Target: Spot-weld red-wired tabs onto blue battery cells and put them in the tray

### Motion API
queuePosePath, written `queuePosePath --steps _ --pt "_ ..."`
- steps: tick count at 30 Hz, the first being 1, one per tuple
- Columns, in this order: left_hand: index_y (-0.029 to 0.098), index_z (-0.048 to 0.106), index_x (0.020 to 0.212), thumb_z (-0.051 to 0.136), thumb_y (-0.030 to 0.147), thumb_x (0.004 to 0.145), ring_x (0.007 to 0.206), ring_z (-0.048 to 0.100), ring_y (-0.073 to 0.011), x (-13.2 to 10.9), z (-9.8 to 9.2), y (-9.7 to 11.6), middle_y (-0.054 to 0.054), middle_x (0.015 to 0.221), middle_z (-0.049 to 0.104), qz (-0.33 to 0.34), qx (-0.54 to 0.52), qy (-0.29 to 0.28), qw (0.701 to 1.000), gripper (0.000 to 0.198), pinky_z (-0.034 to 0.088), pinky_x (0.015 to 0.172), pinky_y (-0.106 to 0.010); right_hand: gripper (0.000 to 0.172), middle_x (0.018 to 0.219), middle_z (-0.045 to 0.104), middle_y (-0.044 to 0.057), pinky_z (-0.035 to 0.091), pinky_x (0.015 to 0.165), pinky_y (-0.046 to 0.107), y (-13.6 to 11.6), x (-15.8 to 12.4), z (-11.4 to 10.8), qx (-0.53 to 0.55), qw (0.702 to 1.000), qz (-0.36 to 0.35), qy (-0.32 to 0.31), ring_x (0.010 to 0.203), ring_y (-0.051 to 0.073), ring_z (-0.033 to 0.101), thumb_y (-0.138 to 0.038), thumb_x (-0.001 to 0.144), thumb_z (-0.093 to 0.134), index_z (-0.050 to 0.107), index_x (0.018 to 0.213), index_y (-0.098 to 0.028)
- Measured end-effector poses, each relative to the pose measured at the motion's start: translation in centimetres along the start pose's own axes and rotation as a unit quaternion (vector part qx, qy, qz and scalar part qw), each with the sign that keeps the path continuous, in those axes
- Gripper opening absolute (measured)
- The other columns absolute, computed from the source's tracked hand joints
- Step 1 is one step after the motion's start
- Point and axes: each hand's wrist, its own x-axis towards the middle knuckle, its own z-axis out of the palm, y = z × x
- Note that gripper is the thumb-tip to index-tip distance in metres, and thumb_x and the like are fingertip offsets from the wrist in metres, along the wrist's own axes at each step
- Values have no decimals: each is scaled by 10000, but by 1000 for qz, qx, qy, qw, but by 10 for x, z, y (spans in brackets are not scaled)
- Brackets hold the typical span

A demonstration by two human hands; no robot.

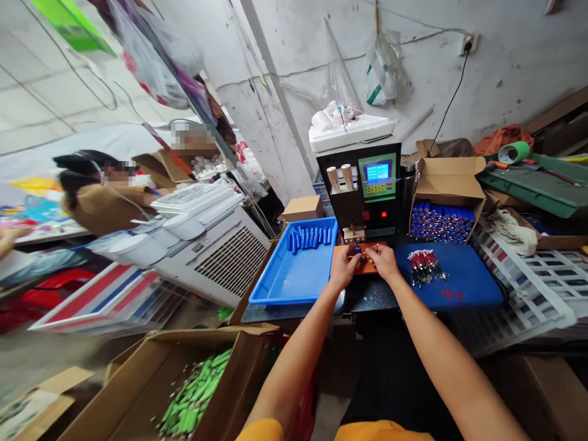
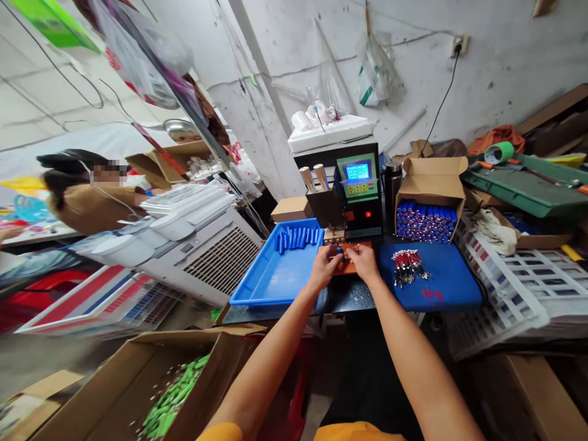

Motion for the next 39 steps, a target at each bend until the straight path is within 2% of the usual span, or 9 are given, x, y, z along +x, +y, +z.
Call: queuePosePath --steps 9,16,26,30,39 --pt "152 590 982 630 316 800 824 653 -155 -1 9 -10 -69 951 682 9 -61 7 998 248 516 756 -269 348 575 617 36 391 477 251 -6 3 2 20 999 23 14 554 160 563 -527 677 658 612 668 -182" --pt "147 612 1043 613 286 809 842 660 -161 -1 11 -10 -89 1001 700 4 -54 19 998 273 524 764 -274 316 581 609 19 397 504 264 -10 11 13 25 999 -4 21 526 148 536 -498 677 647 605 664 -185" --pt "154 625 1077 607 275 825 874 666 -167 -1 14 -14 -93 1043 702 2 -39 51 998 280 529 755 -263 249 629 664 29 454 573 261 0 21 17 -62 997 -44 21 656 198 630 -432 750 589 661 748 -193" --pt "156 620 1070 601 277 824 808 662 -155 -2 15 -12 -88 1029 702 -2 -60 51 997 275 525 707 -256 262 658 679 37 459 586 266 0 22 18 -74 996 -49 13 677 206 639 -438 768 589 676 773 -191" --pt "146 620 1043 614 265 807 788 654 -150 -3 14 -6 -88 1001 699 -4 -89 52 995 265 516 704 -254 295 679 694 54 463 602 283 1 20 21 -53 998 -44 16 686 219 639 -466 767 631 681 767 -176"
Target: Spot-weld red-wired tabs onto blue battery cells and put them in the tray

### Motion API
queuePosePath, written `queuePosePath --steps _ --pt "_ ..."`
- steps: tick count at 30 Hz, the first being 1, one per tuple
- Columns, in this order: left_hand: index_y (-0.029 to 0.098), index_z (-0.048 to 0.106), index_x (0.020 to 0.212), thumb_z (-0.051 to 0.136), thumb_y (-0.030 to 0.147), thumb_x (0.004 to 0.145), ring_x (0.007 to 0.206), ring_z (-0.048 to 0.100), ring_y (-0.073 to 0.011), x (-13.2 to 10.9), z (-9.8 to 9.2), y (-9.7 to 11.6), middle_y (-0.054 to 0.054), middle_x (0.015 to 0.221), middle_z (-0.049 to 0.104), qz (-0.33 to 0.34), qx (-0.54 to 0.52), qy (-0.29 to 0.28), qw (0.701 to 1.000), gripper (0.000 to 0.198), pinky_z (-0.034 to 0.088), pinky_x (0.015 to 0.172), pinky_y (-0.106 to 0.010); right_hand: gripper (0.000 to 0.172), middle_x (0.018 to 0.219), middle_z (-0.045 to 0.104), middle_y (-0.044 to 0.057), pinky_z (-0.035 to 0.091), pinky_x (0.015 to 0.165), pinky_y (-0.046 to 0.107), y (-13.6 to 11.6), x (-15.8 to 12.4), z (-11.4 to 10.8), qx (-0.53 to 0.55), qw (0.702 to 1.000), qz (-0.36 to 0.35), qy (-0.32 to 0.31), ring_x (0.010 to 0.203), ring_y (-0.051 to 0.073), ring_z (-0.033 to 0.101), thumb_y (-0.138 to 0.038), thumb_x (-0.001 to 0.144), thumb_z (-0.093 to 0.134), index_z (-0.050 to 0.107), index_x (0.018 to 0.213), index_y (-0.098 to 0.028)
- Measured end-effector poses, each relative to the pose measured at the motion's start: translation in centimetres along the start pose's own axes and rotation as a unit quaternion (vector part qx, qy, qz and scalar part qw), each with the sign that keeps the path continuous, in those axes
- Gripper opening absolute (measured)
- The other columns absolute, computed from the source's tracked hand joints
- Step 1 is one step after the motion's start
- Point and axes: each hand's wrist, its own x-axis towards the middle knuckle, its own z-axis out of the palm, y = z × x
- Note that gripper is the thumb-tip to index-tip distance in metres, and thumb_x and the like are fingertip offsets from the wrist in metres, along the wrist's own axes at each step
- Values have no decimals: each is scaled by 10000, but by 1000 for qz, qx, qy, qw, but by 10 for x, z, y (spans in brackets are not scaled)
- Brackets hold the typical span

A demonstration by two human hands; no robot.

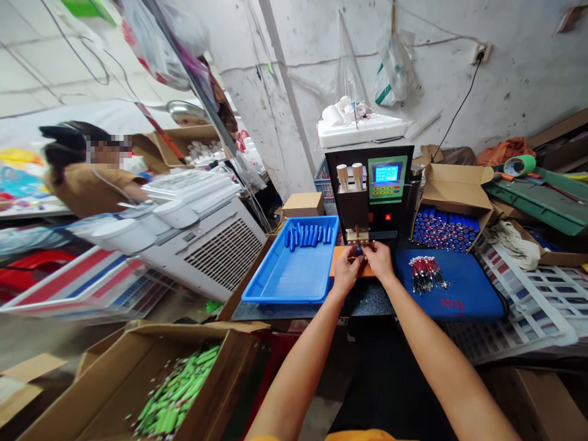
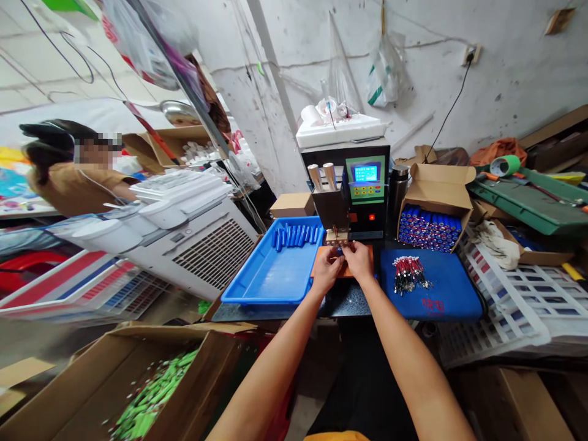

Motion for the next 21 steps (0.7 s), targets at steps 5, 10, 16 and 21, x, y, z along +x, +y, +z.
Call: queuePosePath --steps 5,10,16,21 --pt "142 634 1048 631 274 809 789 648 -153 1 -1 -3 -88 993 698 3 -4 1 1000 273 507 702 -251 291 728 712 53 457 604 271 1 0 -1 19 1000 -10 -7 671 201 638 -449 772 646 692 773 -162" --pt "141 646 1021 644 266 803 808 644 -159 1 -1 -5 -87 980 697 15 -9 6 1000 251 512 730 -259 288 738 717 53 446 593 259 2 -1 -2 18 1000 -18 -10 656 190 632 -439 781 651 699 771 -155" --pt "147 643 1049 655 276 803 811 652 -164 1 0 -8 -84 973 698 7 -27 3 1000 278 521 720 -259 257 747 716 57 444 598 262 3 0 -3 12 999 -28 -12 676 197 634 -409 779 657 705 781 -157" --pt "146 637 1053 650 280 807 792 655 -150 1 0 -6 -86 1011 698 -1 -33 -4 999 280 511 713 -247 254 699 697 47 446 601 272 0 1 -4 32 999 -20 -22 668 201 629 -407 769 659 702 777 -157"
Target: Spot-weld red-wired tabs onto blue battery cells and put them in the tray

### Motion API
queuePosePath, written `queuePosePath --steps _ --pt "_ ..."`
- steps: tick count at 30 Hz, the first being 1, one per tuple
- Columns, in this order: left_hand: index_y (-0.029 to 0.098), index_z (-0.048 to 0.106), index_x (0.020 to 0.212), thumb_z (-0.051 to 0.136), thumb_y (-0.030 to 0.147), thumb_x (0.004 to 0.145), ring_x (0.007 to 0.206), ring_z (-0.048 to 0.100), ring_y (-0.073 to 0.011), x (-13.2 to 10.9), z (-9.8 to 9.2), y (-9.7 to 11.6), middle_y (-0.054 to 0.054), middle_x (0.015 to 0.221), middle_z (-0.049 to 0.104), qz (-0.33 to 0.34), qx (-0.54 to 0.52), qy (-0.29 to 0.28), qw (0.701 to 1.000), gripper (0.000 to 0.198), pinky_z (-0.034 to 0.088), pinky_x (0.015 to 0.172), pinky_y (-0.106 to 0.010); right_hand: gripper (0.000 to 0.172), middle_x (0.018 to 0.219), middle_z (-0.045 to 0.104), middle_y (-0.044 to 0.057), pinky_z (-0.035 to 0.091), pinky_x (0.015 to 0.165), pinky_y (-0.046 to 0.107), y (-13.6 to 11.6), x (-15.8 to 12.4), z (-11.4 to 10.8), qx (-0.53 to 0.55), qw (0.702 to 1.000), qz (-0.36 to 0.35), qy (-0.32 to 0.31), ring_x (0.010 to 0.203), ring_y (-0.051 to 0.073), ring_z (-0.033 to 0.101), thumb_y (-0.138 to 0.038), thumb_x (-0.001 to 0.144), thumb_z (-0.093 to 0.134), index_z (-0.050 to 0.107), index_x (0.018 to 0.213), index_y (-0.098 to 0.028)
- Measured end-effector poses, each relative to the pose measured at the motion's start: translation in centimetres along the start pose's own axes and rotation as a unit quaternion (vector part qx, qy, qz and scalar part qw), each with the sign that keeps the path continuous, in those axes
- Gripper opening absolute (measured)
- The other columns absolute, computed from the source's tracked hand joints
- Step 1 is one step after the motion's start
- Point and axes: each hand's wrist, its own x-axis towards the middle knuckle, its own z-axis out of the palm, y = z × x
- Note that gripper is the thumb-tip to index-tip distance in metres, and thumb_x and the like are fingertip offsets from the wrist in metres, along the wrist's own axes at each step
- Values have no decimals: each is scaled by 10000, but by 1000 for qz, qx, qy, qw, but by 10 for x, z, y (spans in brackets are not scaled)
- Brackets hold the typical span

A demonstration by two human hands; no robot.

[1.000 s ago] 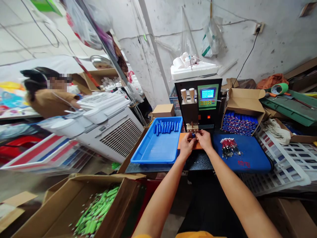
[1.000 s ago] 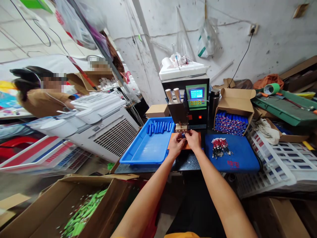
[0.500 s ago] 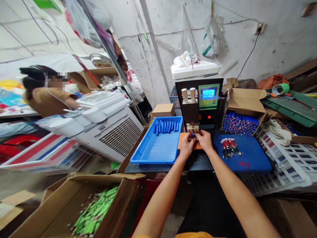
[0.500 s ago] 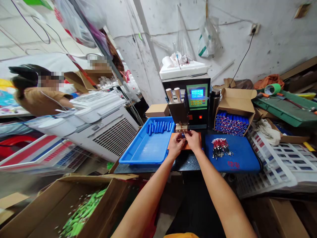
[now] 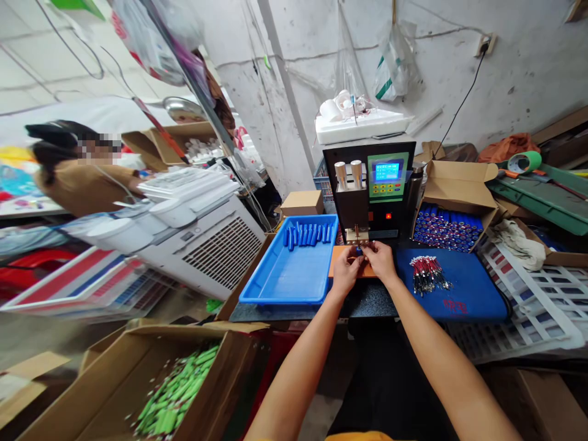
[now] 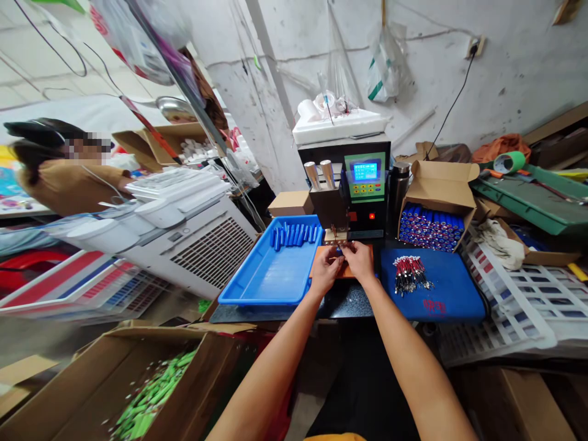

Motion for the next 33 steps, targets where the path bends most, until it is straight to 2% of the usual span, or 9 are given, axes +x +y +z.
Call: queuePosePath --steps 10,19,23,29,33 --pt "146 642 1045 650 267 801 781 658 -148 0 0 5 -83 1000 700 -8 -5 6 1000 273 513 719 -248 255 719 704 53 447 604 275 -1 2 0 -1 1000 -6 -9 664 199 627 -413 774 660 706 773 -162" --pt "164 644 1053 646 304 822 703 640 -134 -2 0 0 -67 959 702 -9 14 15 1000 270 504 622 -230 292 738 708 53 450 610 275 -1 -1 1 -24 1000 -6 2 683 202 634 -462 774 654 675 765 -171" --pt "165 654 1049 646 287 826 760 657 -150 -2 -1 -3 -72 963 706 8 32 15 999 255 528 685 -254 287 766 709 53 458 622 277 2 -3 0 -33 999 -8 4 701 200 635 -463 787 644 670 791 -177" --pt "152 644 1053 638 250 817 795 665 -157 0 -2 -3 -85 1007 707 16 67 15 997 255 529 710 -259 281 638 651 20 454 581 274 4 -10 -3 -7 1000 13 -4 625 181 600 -465 747 652 645 763 -184" --pt "152 651 1036 662 267 801 802 663 -161 1 -1 -1 -83 982 708 19 55 9 998 261 524 732 -270 281 563 594 1 419 530 259 2 -11 -5 1 1000 19 0 575 165 558 -467 717 651 614 680 -192"
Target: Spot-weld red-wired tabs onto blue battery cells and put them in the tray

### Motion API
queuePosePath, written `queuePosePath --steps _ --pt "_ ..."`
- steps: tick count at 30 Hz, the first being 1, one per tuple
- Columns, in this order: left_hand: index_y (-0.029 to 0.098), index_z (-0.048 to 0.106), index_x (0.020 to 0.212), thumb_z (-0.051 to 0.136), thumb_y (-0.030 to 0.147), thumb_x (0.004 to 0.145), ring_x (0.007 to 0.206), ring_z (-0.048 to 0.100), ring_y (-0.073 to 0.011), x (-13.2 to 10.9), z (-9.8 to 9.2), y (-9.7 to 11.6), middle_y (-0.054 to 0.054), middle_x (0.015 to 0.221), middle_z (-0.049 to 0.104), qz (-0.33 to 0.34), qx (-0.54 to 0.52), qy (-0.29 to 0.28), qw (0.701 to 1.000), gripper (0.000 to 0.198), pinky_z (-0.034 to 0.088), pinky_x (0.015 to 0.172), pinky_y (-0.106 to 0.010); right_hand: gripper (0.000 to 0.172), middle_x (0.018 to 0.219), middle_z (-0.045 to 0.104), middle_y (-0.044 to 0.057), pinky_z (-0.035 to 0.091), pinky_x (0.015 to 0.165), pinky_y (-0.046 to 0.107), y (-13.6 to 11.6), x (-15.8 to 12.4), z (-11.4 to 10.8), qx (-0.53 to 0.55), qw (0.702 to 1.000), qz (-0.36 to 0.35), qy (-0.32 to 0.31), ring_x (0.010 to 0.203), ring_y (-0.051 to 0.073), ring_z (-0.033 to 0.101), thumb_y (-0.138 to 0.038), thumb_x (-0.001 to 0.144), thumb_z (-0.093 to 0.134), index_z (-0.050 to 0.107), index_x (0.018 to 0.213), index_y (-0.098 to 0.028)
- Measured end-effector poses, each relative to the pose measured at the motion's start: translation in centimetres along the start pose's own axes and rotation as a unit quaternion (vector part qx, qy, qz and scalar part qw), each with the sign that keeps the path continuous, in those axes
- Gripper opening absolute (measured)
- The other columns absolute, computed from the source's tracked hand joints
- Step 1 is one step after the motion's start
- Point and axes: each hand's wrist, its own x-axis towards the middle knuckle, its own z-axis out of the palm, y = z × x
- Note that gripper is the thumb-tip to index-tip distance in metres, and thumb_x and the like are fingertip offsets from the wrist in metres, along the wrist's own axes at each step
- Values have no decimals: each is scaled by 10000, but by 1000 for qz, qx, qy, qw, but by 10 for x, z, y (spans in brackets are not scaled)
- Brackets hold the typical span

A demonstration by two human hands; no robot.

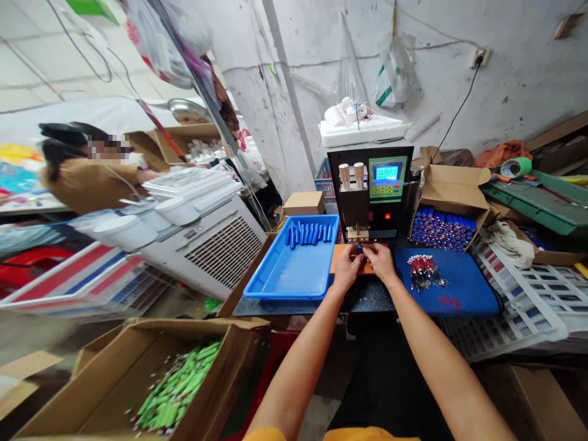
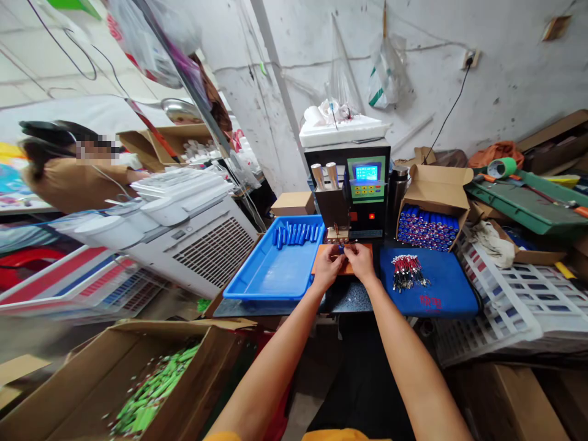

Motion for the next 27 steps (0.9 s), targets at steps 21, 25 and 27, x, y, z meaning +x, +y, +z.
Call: queuePosePath --steps 21,25,27 --pt "140 678 819 628 442 839 667 631 -139 -35 -9 17 -29 716 675 -24 22 45 998 307 512 679 -255 297 507 526 -28 334 484 231 -3 -2 -7 49 998 14 -37 480 114 454 -436 730 611 559 578 -186" --pt "130 662 819 657 466 815 684 645 -144 -28 -8 18 -36 742 668 -46 -6 28 999 336 529 666 -259 276 548 566 -18 372 545 238 -8 -4 -12 48 994 -5 -99 529 118 486 -411 710 649 603 589 -167" --pt "129 654 818 647 467 824 698 648 -149 -26 -7 17 -41 747 666 -48 -7 10 999 339 532 661 -258 243 597 610 -5 402 594 251 -9 -5 -12 44 994 -11 -103 573 129 522 -389 691 667 635 617 -159"
